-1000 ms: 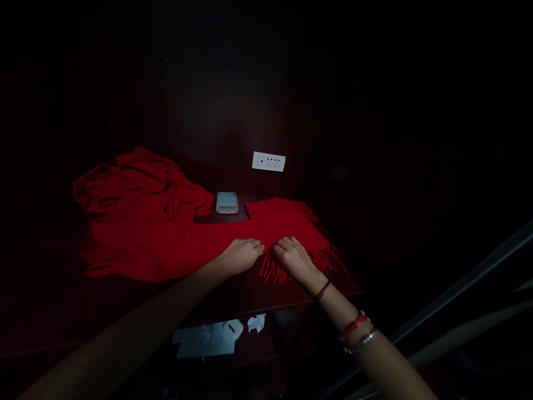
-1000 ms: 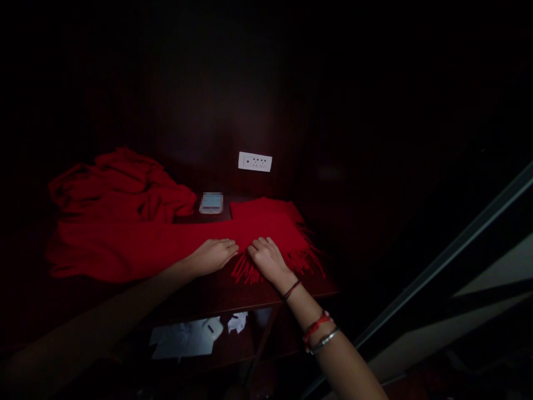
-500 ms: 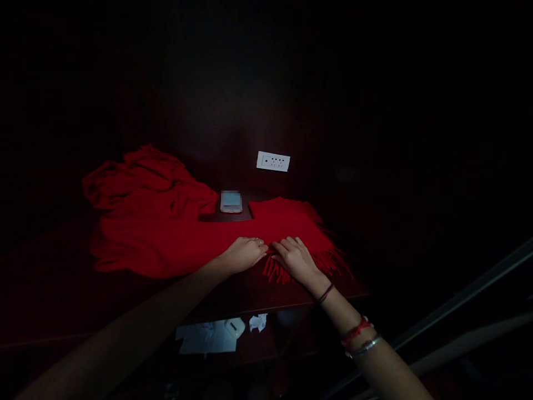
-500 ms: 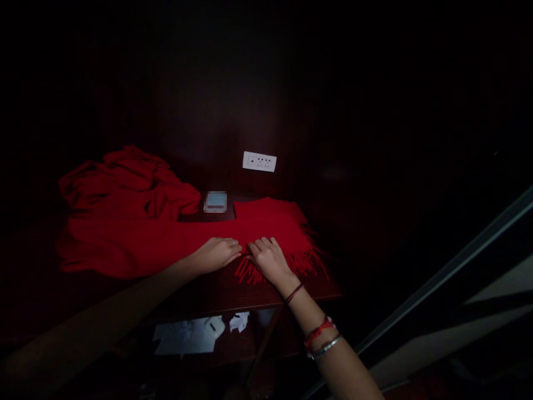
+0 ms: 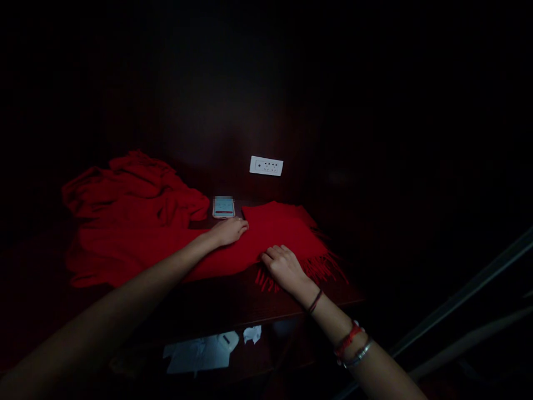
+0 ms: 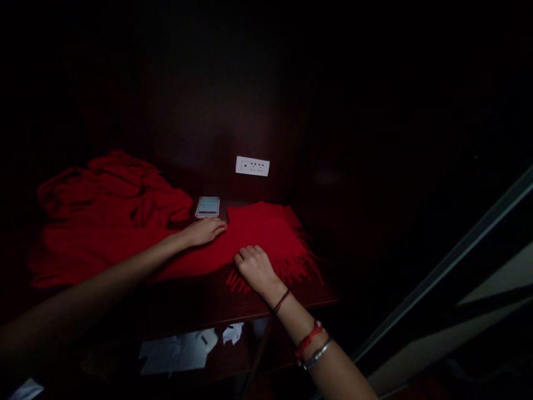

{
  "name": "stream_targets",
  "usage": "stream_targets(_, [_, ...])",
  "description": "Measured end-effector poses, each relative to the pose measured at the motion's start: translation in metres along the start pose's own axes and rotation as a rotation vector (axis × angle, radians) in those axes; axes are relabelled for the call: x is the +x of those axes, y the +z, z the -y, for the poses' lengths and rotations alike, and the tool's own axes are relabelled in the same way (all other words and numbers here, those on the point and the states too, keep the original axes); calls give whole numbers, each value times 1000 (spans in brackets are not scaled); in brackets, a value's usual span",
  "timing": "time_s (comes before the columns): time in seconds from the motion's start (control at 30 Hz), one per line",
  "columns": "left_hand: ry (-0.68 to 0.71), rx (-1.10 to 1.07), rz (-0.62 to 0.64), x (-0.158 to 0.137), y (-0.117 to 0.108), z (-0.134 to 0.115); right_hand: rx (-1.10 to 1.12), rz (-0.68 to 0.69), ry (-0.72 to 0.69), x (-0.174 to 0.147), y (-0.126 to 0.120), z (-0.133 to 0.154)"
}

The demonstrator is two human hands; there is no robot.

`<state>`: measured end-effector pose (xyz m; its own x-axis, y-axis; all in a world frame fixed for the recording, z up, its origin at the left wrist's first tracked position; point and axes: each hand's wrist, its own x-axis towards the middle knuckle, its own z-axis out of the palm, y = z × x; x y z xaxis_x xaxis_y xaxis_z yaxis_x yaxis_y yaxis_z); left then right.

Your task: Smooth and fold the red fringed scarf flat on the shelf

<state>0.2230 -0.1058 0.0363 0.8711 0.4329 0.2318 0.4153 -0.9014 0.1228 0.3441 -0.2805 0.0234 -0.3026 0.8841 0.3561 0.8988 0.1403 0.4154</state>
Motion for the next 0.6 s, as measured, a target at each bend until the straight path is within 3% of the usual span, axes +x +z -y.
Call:
stream_targets(0.13, [-208,91,188,26,-3,24,15,5,-36,1,-1,1])
stream_targets(0.33, [-244,49,256,20,-3,45,44,-3,-99,5,0,9])
stream_targets(0.6, [-81,218,8,-43,4,55,56,5,-184,15,-4,27])
